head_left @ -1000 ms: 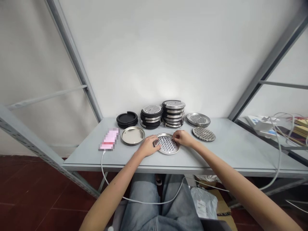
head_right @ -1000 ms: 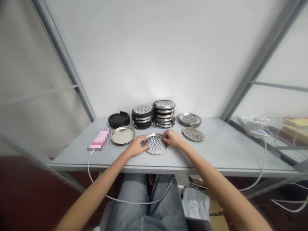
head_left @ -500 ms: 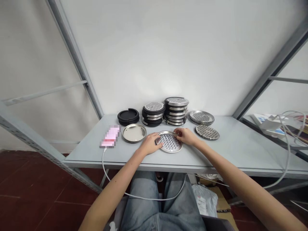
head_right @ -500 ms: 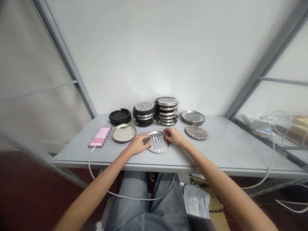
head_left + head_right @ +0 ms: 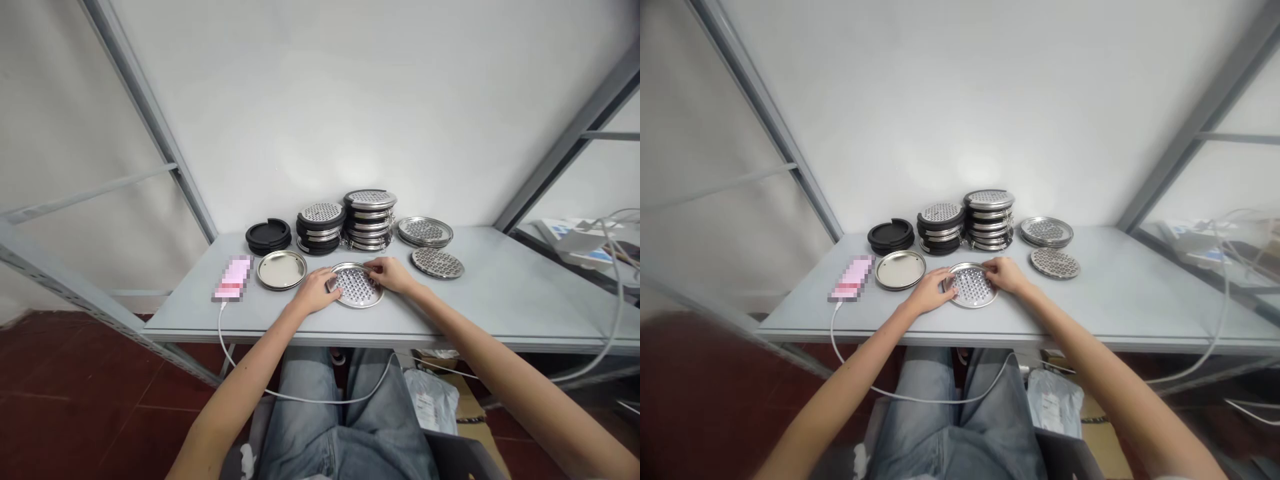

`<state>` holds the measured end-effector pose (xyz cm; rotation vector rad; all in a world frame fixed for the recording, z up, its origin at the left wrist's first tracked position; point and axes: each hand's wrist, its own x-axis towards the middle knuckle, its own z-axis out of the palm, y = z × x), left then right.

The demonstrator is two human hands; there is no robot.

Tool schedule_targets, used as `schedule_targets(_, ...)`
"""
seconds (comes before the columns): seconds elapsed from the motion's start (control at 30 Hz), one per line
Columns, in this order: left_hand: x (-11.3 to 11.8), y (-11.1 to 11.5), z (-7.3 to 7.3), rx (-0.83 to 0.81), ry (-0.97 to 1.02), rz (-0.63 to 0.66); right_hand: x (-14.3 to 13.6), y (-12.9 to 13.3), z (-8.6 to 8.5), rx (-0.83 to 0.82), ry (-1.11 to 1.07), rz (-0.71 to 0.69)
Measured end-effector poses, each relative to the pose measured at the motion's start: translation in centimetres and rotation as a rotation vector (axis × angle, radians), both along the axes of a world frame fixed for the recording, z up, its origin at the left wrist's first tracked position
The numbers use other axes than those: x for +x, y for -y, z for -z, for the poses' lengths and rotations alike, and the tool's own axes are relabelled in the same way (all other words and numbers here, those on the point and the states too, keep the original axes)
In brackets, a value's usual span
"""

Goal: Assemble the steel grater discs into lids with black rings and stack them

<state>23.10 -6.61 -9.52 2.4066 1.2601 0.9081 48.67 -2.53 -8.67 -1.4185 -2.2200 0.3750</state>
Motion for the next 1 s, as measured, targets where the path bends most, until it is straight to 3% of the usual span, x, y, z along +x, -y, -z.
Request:
schedule_targets(0.27, 0.0, -0.1, 0.3, -0.003, 0.012, -0.007, 1.0, 0.9, 0.4, -0.009, -0.252, 0.019)
schedule_targets(0.53, -0.1, 0.0, 0.1, -0.009, -0.005, -0.015, 1.0, 0.8, -0.7, -0.031, -0.085, -0.150)
schedule_targets(0.77, -0.2, 0.0, 0.0, 0.010, 0.005, 0.003, 1.2, 0.0, -1.1, -0.071, -0.020, -0.154)
schedule_targets(1.0, -0.1, 0.1, -0.3, 0.026, 0.011, 0.023, 0.4, 1.1, -1.7, 0.047, 0.059, -0.189)
